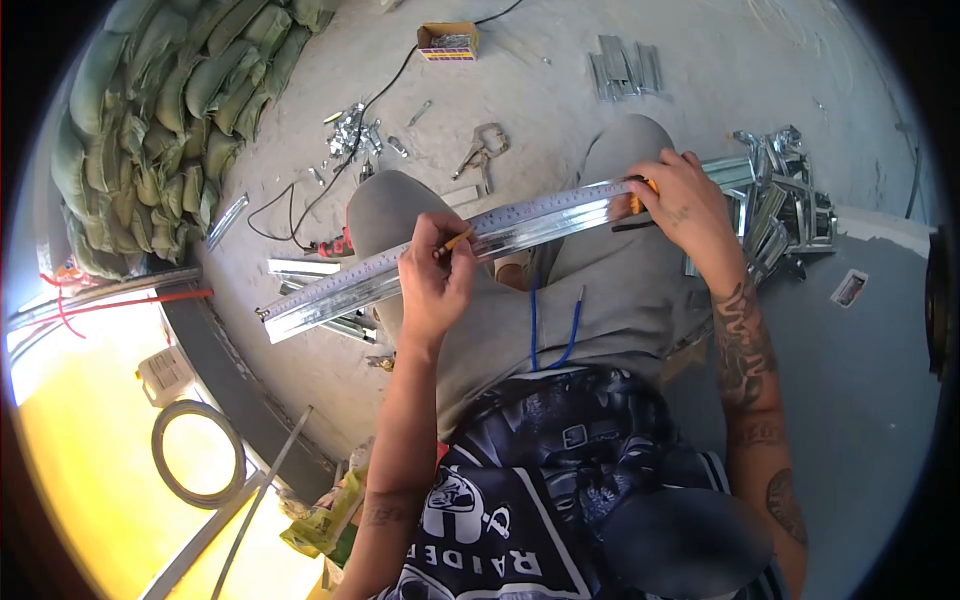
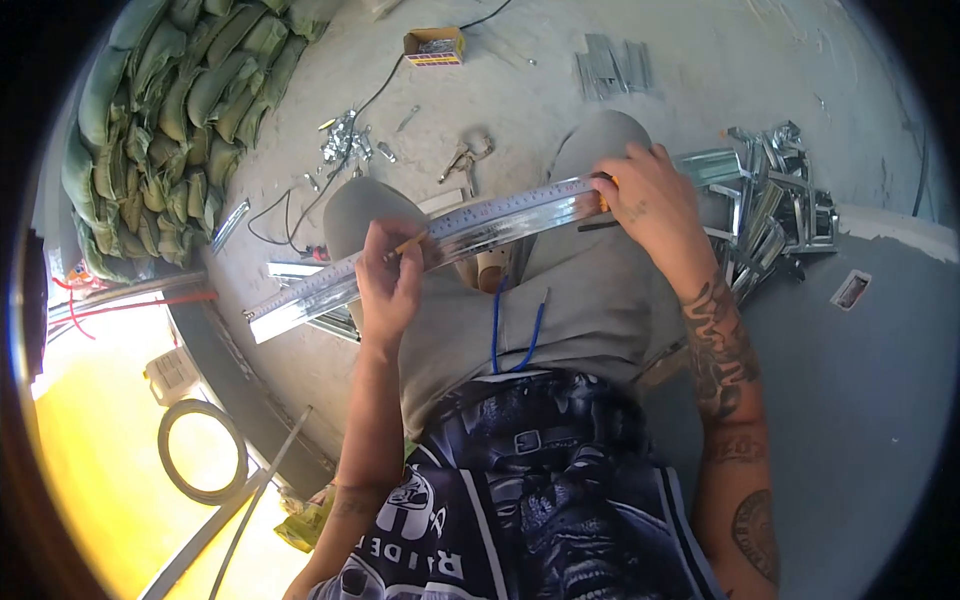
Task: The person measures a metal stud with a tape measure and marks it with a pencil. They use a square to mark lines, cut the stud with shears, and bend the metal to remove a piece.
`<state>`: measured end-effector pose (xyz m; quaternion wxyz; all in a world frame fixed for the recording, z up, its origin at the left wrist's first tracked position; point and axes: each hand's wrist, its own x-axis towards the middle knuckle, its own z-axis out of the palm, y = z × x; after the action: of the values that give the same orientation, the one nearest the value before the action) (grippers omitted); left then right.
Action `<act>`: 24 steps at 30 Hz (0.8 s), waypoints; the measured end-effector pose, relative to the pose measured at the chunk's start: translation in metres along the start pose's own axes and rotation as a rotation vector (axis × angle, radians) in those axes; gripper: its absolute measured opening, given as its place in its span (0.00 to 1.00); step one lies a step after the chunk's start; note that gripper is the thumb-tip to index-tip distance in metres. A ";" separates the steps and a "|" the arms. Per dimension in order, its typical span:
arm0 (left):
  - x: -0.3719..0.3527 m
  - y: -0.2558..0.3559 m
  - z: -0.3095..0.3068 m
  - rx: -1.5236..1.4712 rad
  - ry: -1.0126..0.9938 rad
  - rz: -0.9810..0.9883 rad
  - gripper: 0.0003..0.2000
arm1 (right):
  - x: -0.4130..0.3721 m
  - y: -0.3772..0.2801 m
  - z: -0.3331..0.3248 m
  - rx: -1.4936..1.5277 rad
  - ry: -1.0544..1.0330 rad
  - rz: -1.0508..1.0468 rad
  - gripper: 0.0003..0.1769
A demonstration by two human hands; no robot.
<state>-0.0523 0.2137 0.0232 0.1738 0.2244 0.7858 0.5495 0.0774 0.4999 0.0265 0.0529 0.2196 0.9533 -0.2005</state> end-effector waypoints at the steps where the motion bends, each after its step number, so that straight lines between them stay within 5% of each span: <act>1: -0.002 0.002 0.000 0.125 0.021 0.073 0.04 | -0.001 -0.001 0.000 -0.011 0.014 -0.008 0.12; 8: -0.003 -0.001 -0.003 0.376 -0.018 0.263 0.05 | -0.001 0.002 0.007 -0.052 0.037 -0.018 0.12; 24: -0.006 -0.004 0.006 0.523 0.016 0.185 0.06 | -0.001 0.006 0.013 -0.016 0.105 -0.030 0.10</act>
<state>-0.0449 0.2143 0.0176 0.0527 0.3279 0.8786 0.3432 0.0810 0.4996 0.0124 0.0014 0.2150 0.9596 -0.1816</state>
